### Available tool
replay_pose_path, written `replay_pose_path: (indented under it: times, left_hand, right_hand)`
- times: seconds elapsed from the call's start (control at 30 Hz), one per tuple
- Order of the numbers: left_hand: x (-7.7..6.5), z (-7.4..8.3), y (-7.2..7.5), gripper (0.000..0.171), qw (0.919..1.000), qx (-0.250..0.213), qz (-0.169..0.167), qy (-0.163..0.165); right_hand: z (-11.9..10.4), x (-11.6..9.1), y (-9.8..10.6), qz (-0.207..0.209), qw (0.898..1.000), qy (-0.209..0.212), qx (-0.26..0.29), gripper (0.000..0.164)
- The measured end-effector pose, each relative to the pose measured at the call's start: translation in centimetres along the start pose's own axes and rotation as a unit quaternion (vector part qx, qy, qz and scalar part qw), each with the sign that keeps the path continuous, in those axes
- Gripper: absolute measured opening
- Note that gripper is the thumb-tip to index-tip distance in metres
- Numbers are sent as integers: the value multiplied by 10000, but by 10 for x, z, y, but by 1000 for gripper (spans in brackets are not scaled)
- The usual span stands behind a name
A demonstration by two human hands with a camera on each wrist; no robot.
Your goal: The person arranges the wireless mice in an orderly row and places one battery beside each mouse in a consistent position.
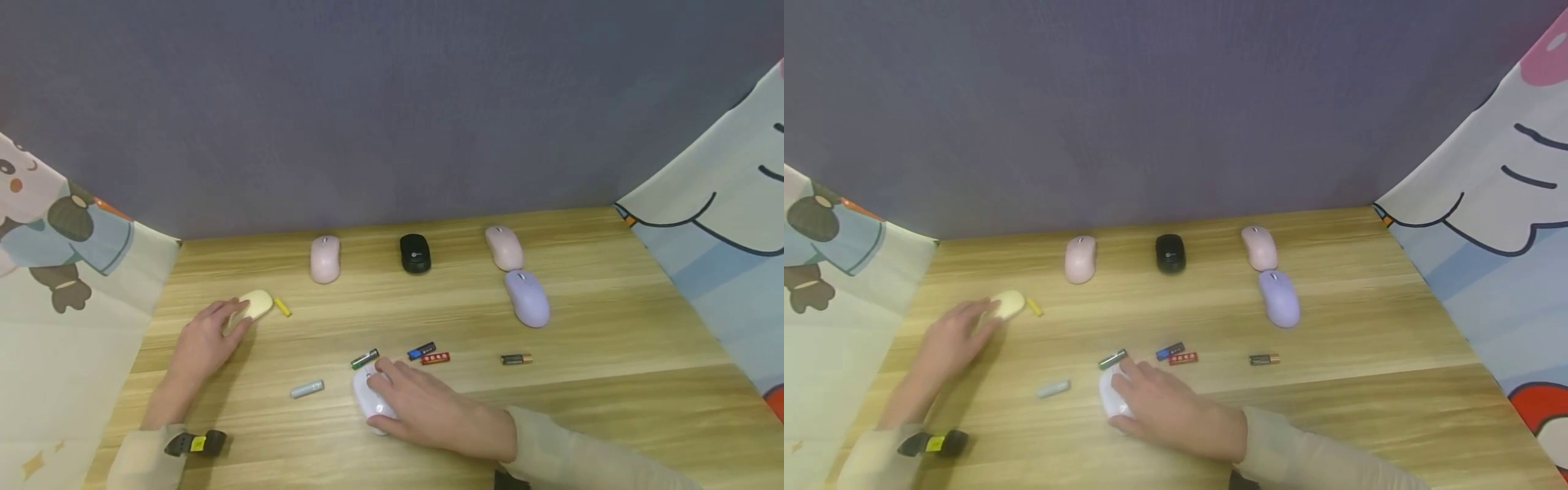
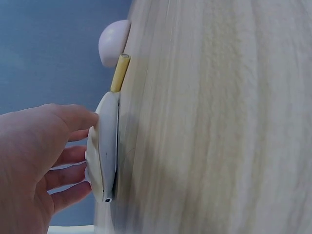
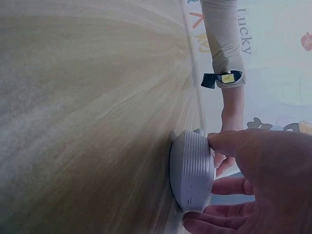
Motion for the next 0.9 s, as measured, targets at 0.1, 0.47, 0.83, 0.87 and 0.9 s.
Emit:
replay_pose_path:
  times: [0.1, 0.47, 0.83, 0.87, 0.9]
  left_hand:
    - [-1, 0, 0, 37, 10000, -19, 15, 5]
    - [0, 2, -2, 38, 9998, -52, -146, 78]
    - [1, 2, -1, 38, 9998, -42, -165, 124]
    - [1, 2, -1, 38, 9998, -31, -169, 122]
    - [1, 3, -1, 38, 9998, -21, -167, 116]
  right_hand:
    - [-1, -1, 1, -48, 10000, 6, 4, 50]
    - [2, -9, -1, -360, 9992, 155, -120, 48]
    - [10, -8, -4, -443, 9958, -576, 553, 66]
    - [10, -8, -5, -458, 9958, -605, 518, 66]
    - [9, -7, -4, -470, 9959, -601, 478, 64]
Point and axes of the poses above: each hand's wrist, its own x-axis towards the middle knuckle, its own y-axis out of the back of the hand, z = x × y, the point moved 10 cm from there along x, towards the middle knuckle, and after that the axes turned 11 degrees about -y, right-handed, at the moved point
